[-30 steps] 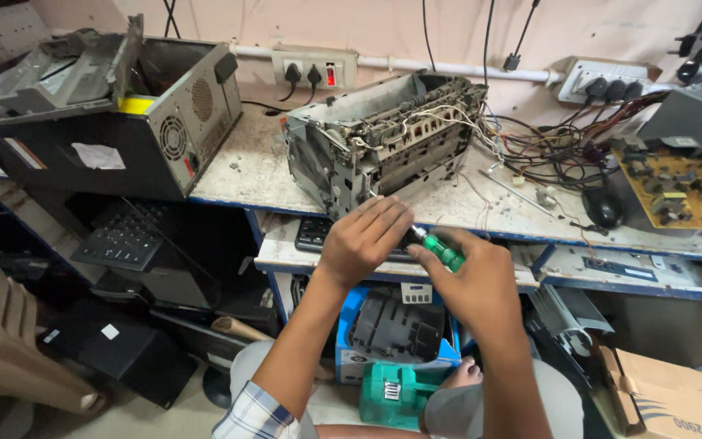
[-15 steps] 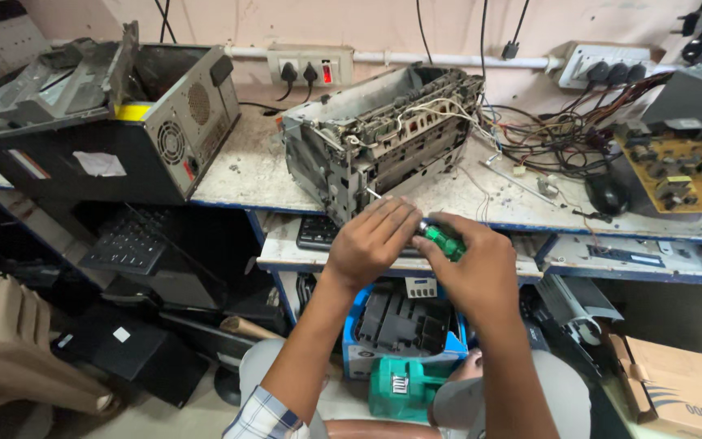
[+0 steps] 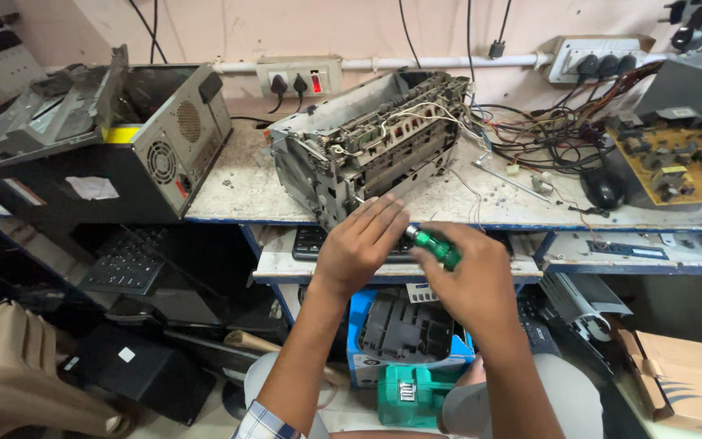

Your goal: The person removes a circuit board from a disassembled electronic device, inspects it, and then uses a screwdriver to loosen screws on the device's metal chassis. The person handles wires and the circuit board while working at a cluttered workbench.

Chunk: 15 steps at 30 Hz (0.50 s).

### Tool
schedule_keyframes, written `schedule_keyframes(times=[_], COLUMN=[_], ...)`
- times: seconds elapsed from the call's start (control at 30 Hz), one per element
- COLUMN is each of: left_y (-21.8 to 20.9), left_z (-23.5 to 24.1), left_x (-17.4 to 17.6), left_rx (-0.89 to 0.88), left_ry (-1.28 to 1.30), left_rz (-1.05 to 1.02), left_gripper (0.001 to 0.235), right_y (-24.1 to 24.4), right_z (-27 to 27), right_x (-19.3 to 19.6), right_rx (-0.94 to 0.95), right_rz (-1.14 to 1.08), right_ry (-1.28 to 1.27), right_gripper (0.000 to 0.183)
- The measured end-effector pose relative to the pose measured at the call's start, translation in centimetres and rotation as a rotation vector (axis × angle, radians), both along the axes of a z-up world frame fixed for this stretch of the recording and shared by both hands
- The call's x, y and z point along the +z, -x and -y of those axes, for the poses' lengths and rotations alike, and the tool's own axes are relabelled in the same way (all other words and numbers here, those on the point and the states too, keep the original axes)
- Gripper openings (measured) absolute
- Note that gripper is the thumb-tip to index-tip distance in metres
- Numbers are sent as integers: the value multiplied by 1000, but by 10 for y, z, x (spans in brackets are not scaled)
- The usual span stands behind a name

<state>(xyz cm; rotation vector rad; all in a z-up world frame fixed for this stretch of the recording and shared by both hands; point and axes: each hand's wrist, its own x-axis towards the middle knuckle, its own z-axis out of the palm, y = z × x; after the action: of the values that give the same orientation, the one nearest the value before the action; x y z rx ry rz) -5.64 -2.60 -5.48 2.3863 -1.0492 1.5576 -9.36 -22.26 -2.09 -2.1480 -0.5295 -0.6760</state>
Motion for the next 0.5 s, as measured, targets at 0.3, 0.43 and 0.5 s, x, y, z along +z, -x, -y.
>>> schedule_keyframes(times=[0.3, 0.43, 0.5], left_y=[4, 6, 5], left_z=[-5, -4, -7], left_x=[2, 5, 1], left_rx=[-5, -20, -29], left_ry=[31, 4, 16], left_rz=[-11, 19, 7], left_gripper=[27, 35, 32], right_y=[11, 10, 5], right_z=[-16, -15, -9], right_x=[12, -1, -2], right_rx=[-121, -61, -41], right_rz=[-141, 152, 151], right_ry=[72, -5, 28], right_gripper=[33, 30, 39])
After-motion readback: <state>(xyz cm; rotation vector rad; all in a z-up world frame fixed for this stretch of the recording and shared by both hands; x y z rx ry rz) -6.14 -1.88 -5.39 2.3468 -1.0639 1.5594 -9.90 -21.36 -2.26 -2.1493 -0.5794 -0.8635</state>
